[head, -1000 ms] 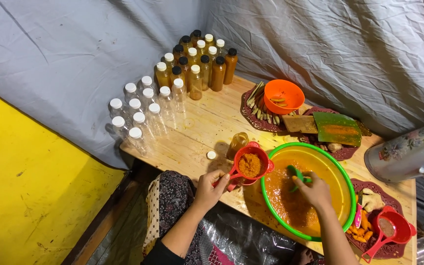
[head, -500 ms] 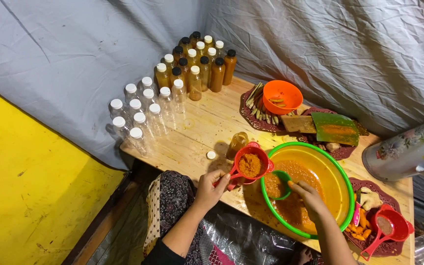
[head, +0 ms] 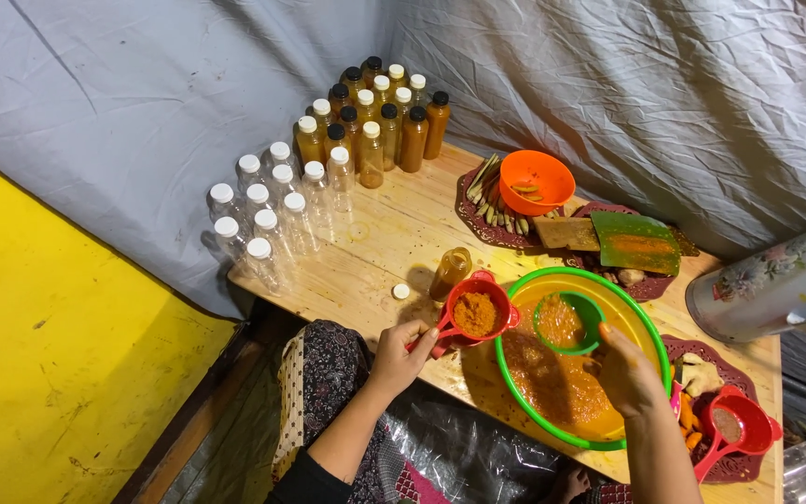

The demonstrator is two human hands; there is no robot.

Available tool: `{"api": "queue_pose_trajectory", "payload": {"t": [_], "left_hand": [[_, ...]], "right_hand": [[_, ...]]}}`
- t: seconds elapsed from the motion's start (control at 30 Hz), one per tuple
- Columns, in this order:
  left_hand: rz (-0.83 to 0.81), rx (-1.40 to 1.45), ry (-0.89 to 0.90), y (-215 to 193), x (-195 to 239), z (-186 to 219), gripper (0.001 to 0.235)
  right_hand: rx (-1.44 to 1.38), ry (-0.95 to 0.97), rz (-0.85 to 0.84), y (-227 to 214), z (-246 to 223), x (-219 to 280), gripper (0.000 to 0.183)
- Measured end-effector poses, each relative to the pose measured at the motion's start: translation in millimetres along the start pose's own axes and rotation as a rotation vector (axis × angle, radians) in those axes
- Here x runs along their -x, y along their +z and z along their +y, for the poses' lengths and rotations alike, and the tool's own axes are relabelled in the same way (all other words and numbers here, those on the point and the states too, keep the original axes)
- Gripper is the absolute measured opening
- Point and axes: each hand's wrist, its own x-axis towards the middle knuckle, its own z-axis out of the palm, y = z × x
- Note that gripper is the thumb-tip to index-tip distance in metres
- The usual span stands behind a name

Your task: The person stirs a reddish-orange spice mixture in a green bowl using a red scoop. They then transfer the mixture into a red measuring cup and use a green scoop to add more spice from a small container into the cup.

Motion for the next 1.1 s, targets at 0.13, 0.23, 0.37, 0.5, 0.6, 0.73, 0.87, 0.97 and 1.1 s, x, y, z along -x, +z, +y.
{"api": "queue_pose_trajectory", "payload": {"t": [0.13,0.23,0.37,0.5,0.6,0.73,0.87,0.97,1.1], "left_hand": [[0.026,0.039,-0.005,-1.6,2.4,20.9,0.031],[0.031,0.028,-0.012,-2.7,2.0,18.0,0.031],[0.029,0.009,-0.008,-5.3,4.1,22.2,0.030],[0.021,0.005,-0.048,-3.8,5.0,24.5,0.030],[0.051,-0.096,0.031,-7.6,3.5,17.0,0.029],[0.060,-0.095,0.048,-6.7,3.1,16.9,0.028],[0.069,-0.076,0.050,-6.5,2.2,6.2,0.029],[0.064,-0.093,0.065,-4.9,2.6,2.6,0.022],[0.019,-0.049,0.008,-5.0,2.9,8.4,0.015]], "right_hand": [[0.024,-0.034,-0.085,22.0,-16.3,-6.2,0.045],[0.028,-0.137,-0.082,63.8,-33.8,7.8,0.035],[0.386,-0.388,-0.021,112.2,-43.5,22.4,0.043],[0.965,-0.644,0.035,153.2,-61.6,54.8,0.058],[1.219,-0.922,0.026,159.3,-55.0,62.2,0.056],[1.301,-1.082,0.054,155.3,-44.4,58.5,0.058],[1.160,-1.109,0.054,146.5,-41.9,57.7,0.056],[0.997,-1.094,0.118,134.8,-47.9,66.6,0.059],[0.829,-0.887,0.299,86.5,-25.8,61.8,0.061]]}}
